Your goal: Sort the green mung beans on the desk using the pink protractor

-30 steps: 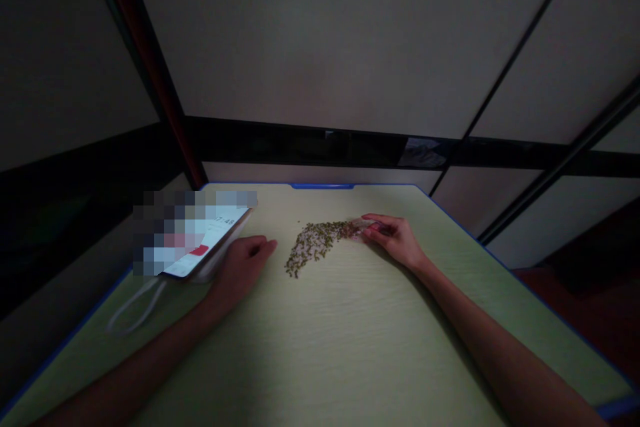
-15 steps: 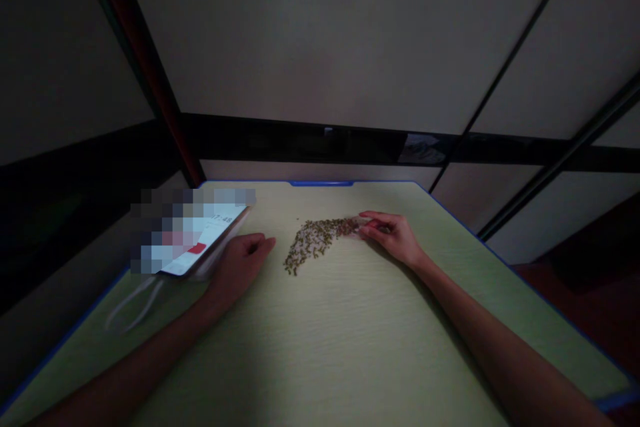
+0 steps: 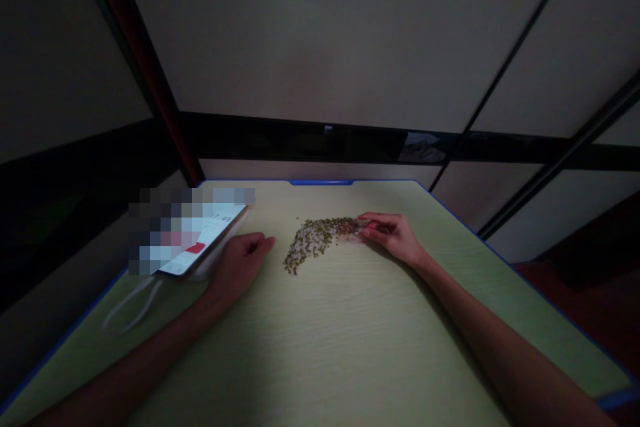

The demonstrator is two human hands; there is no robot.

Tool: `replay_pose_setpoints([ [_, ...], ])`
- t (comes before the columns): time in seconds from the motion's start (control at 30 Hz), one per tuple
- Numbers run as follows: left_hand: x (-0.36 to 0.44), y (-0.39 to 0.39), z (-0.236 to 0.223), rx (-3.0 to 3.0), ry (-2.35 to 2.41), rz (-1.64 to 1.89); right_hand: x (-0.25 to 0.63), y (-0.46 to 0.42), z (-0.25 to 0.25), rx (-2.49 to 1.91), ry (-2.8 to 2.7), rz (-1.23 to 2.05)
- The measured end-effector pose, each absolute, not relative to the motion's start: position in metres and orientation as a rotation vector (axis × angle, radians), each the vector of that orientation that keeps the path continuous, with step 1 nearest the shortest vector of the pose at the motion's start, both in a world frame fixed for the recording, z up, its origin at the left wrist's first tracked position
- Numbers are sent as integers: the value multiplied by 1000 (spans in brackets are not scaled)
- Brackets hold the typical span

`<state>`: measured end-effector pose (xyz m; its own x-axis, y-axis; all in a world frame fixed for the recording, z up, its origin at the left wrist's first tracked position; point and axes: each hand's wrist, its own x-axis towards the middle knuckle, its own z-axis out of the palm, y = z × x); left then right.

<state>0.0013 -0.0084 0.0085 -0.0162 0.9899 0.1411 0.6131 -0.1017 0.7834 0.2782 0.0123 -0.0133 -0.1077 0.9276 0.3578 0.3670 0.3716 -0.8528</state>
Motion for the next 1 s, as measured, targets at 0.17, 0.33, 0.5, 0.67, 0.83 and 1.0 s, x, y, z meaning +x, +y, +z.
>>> replay_pose_setpoints([
  [0.17,2,-9,10,1758,1675,965,279,12,-14,-1146,-1671,770],
  [0.33,3,-9,10,1769,1681,952,279,11,-14,-1133,-1671,809],
  [0.5,3,-10,11,1761,1675,966,279,13,-15,-1139,-1651,807],
  [0.67,2,-9,10,1770,1674,967,279,13,-15,-1150,-1648,783],
  [0.83,2,-10,10,1759,1690,944,279,12,-13,-1151,-1648,781],
  [1.0,2,-10,10,1750,1678,942,274,8,-13,-1122,-1667,800],
])
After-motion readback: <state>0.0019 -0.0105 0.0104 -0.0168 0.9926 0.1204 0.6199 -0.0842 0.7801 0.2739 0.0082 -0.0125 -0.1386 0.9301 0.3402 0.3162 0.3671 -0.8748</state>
